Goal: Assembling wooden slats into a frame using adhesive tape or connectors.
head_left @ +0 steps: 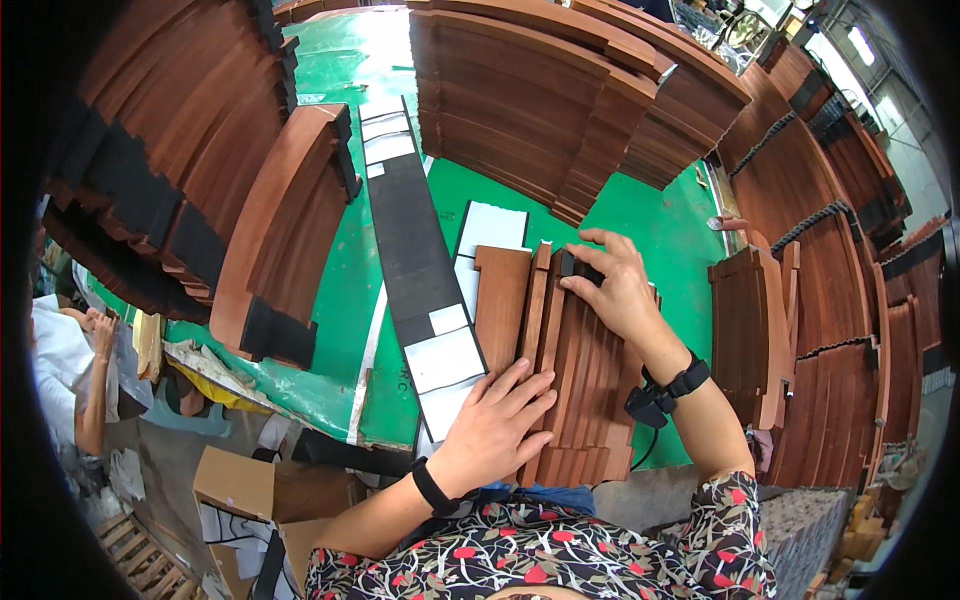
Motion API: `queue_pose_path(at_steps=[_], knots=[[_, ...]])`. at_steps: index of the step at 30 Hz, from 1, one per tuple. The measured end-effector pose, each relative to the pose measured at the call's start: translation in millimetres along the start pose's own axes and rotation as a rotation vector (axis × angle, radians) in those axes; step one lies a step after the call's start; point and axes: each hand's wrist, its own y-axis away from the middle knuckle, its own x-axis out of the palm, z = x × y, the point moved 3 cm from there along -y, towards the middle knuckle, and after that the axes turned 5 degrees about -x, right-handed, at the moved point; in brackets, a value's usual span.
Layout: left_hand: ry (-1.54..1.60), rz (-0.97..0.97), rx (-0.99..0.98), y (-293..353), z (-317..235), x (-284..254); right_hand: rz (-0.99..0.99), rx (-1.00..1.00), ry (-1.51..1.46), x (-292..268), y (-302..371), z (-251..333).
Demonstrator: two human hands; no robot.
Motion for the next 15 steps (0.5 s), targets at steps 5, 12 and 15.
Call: queue_pose_path(at_steps=[5, 12, 15], knots=[[0.029, -0.026, 0.003, 0.7, 0.6, 0.0, -0.004, 0.028, -0.039, 6.3, 2.1, -3.9], [0.028, -0.023, 0.005, 1.2, -0.6, 1.9, -0.014, 0.045, -0.033, 7.9, 3.4, -4.2], [0.032, -0.027, 0.01, 0.6, -1.1, 1.9, -0.003, 0.046, -0.017, 8.3, 3.2, -5.7]])
